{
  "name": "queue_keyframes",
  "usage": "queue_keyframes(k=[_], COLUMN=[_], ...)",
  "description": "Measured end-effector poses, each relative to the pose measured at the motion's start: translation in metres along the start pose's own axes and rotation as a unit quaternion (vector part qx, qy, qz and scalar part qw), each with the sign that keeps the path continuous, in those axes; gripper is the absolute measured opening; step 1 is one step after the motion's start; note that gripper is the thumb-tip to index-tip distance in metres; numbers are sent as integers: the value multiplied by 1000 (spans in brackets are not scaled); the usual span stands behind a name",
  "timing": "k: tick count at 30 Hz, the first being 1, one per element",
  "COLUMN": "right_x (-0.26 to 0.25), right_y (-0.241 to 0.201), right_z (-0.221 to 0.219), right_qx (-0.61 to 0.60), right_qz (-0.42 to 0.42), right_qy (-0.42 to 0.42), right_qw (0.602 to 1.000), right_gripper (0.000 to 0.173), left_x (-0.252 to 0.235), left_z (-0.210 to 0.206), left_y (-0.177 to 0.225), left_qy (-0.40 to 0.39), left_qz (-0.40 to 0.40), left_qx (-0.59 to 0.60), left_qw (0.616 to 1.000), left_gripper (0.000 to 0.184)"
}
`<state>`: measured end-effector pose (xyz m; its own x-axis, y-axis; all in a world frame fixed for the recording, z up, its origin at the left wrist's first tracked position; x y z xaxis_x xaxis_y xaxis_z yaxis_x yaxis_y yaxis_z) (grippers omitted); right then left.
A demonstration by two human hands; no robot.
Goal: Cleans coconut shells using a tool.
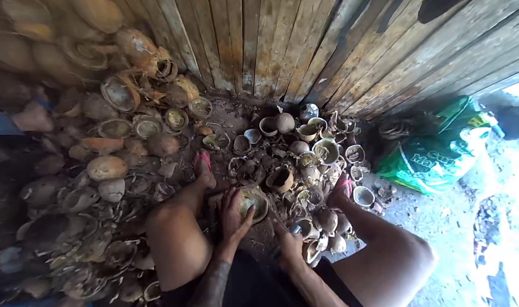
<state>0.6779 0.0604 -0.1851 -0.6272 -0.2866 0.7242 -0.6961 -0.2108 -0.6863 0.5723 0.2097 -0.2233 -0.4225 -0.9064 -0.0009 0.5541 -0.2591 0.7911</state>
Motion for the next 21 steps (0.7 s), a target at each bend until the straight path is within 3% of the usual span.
queue_keyframes(k=[3,5,9,11,15,18,21], right_x=[-30,-67,-110,-91,-17,5,-45], right_y=[-22,-39,-62,-58,-16,0,-7], right_z=[-3,4,4,2,8,8,2], right_qx=[96,174,282,279,157,66,144], right_qz=[32,78,278,294,188,147,270], right_qy=[-10,-77,-210,-189,-54,-12,-31], right_qw=[995,979,894,894,968,987,951], right_gripper=[22,28,30,30,28,26,27], left_x=[-9,-9,-9,-9,0,6,-9], left_z=[-9,-12,-15,-10,-6,-10,-15], left_y=[-11,-13,-14,-6,8,12,1], left_qy=[47,53,70,86,115,135,121], left_qz=[-24,-27,-42,-33,-7,-12,-20], left_qx=[-47,-39,-35,-21,13,18,-8], left_qw=[998,997,996,996,993,991,992], left_gripper=[52,49,38,36,35,35,35])
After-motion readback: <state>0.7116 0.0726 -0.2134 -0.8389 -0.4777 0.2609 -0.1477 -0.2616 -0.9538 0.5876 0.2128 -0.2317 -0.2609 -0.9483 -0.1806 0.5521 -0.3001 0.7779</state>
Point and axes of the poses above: each hand's wrist, its own x-axis away from the middle knuckle, its own z-axis out of the back of the hand, y = z × x, the point moved 3 cm from there along -x, towards the middle knuckle
